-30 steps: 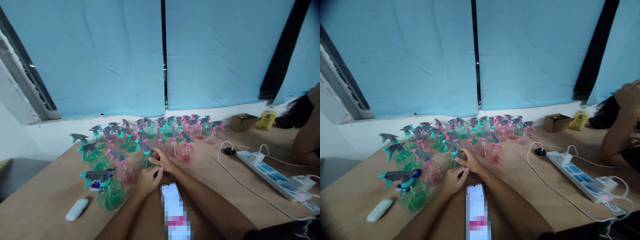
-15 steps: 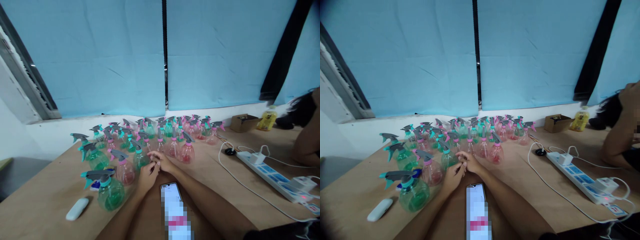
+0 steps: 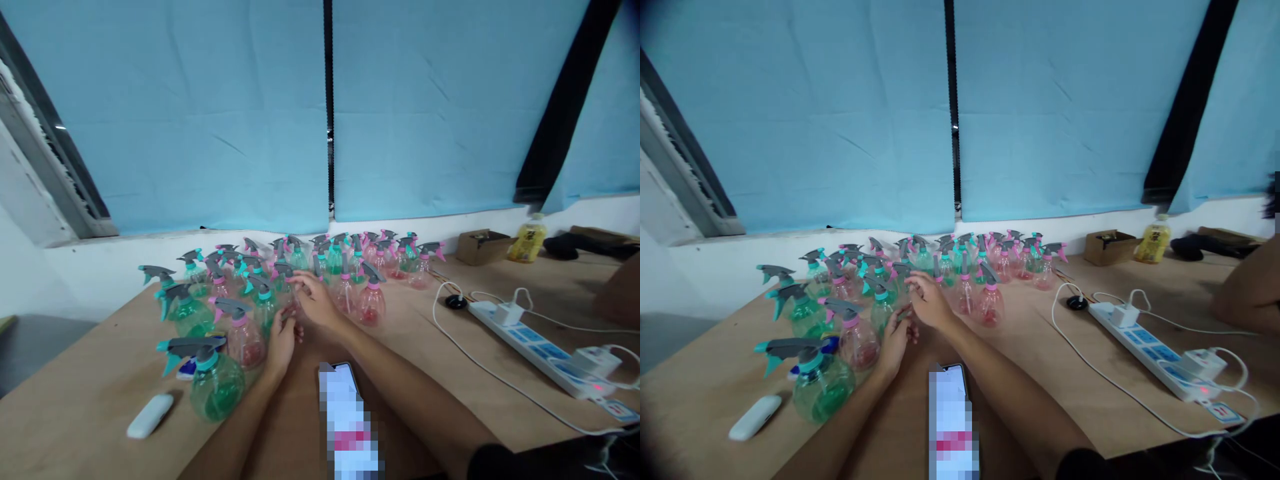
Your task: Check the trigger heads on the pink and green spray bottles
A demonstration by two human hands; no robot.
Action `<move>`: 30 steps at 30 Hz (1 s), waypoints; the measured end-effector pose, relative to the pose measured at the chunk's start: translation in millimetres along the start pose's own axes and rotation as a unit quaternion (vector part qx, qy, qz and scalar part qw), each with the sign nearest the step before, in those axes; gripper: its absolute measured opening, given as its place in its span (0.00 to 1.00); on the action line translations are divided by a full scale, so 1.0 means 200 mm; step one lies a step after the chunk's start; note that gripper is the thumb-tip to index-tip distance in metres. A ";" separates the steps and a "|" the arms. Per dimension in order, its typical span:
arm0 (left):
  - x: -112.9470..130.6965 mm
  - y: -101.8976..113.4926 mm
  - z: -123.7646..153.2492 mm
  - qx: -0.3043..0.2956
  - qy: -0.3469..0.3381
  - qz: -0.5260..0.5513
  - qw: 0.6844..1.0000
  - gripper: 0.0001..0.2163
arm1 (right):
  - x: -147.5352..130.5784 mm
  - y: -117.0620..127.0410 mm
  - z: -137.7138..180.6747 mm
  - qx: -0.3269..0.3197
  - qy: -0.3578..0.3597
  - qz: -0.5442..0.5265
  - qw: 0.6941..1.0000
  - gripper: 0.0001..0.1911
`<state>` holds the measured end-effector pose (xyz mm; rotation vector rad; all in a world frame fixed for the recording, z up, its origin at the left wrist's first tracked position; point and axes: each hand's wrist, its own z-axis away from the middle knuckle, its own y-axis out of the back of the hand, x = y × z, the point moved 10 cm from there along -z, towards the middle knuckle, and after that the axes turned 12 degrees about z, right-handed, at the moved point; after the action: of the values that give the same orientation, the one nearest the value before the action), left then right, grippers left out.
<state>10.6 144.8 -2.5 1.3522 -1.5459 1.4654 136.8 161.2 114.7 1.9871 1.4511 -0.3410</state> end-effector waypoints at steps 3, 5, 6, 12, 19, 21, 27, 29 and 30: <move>0.00 0.02 0.00 0.020 0.006 0.016 1.000 0.26 | -0.01 0.02 -0.12 0.013 -0.041 0.051 0.998 0.18; 0.00 0.04 0.00 0.031 0.010 0.021 0.999 0.28 | 0.03 0.00 -0.18 0.004 -0.072 0.077 0.994 0.22; 0.00 0.04 0.00 0.035 0.011 0.023 0.999 0.28 | 0.05 -0.02 -0.20 -0.007 -0.087 0.090 0.992 0.23; -0.01 0.05 -0.01 0.038 0.009 0.013 0.999 0.23 | 0.09 -0.10 -0.22 -0.036 -0.098 0.176 0.979 0.21; 0.06 0.03 0.02 0.046 -0.027 -0.018 0.998 0.10 | -0.02 -0.10 -0.16 -0.053 -0.061 0.271 0.959 0.11; 0.10 0.03 0.03 0.049 -0.044 -0.010 0.998 0.08 | -0.04 -0.05 -0.15 -0.027 -0.058 0.261 0.963 0.10; 0.14 0.02 0.05 0.050 -0.064 -0.002 0.997 0.06 | -0.08 0.13 -0.10 0.068 -0.013 0.151 0.986 0.10; 0.13 0.02 0.06 0.051 -0.057 0.003 0.997 0.06 | -0.07 0.17 -0.08 0.086 -0.005 0.111 0.990 0.11; 0.12 0.02 0.06 0.052 -0.054 0.006 0.997 0.06 | -0.06 0.19 -0.06 0.092 -0.008 0.092 0.991 0.12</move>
<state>2.8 127.3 16.1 1.5064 -1.5654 1.5209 164.7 152.5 143.6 2.2414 1.2524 -0.4213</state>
